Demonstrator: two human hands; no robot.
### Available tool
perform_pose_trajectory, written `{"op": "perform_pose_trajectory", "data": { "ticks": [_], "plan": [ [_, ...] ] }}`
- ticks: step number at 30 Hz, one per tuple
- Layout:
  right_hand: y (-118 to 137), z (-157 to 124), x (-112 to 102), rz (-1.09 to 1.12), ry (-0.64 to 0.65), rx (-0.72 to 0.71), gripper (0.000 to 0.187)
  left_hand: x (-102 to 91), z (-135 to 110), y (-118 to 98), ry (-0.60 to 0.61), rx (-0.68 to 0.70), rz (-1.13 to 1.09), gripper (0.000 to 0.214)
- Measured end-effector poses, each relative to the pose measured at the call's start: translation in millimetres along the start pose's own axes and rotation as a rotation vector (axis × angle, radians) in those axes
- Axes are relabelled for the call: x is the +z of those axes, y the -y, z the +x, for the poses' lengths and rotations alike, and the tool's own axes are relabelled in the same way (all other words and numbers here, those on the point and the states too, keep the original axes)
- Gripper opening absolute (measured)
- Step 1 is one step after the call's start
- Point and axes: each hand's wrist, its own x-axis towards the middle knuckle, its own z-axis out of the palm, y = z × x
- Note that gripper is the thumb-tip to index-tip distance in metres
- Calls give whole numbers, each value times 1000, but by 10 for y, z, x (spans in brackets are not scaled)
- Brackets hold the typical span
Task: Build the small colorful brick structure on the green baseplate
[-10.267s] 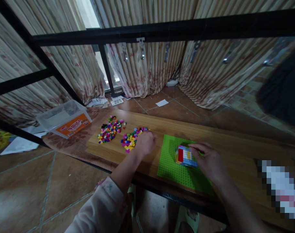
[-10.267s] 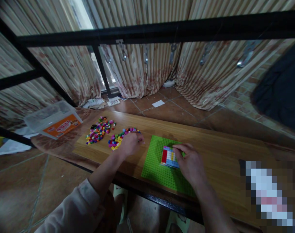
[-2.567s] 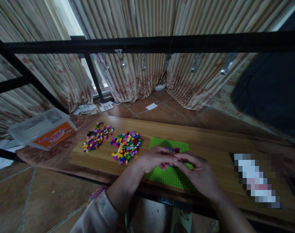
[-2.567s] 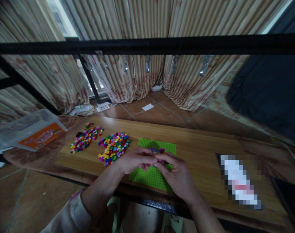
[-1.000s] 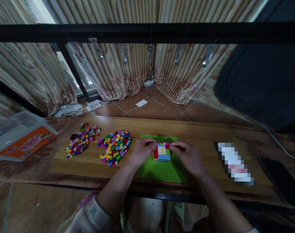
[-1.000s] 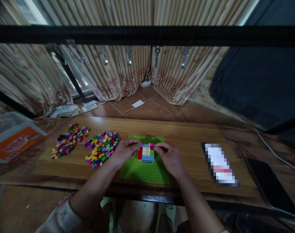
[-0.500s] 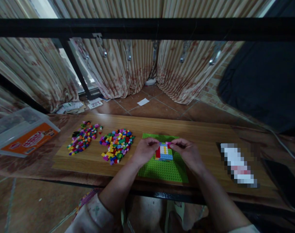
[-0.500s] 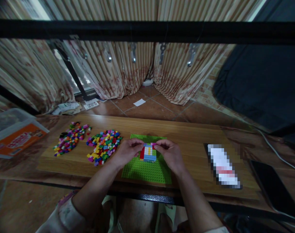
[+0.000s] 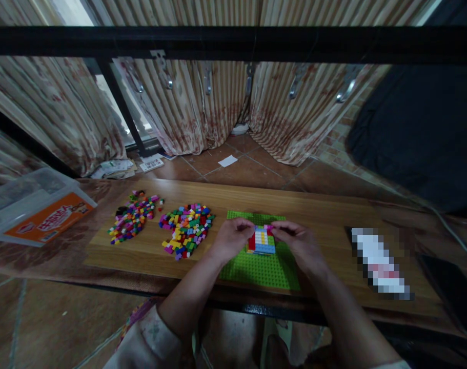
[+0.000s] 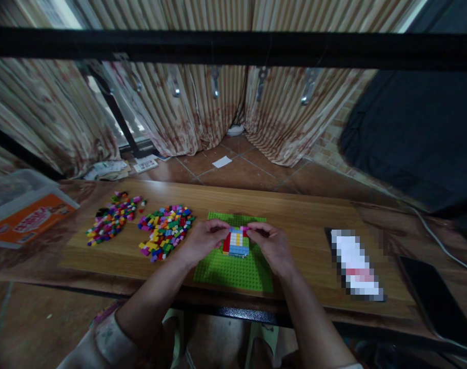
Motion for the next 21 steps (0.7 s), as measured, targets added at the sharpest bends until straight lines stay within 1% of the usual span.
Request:
{"op": "perform_pose_trajectory", "data": {
  "ticks": [12,21],
  "plan": [
    [31,2,30,6,-32,15,30,8,47,68,-5,25,1,13],
    [39,-14,10,55,11,34,32,0,18,46,15,31,-2,16]
  ]
}}
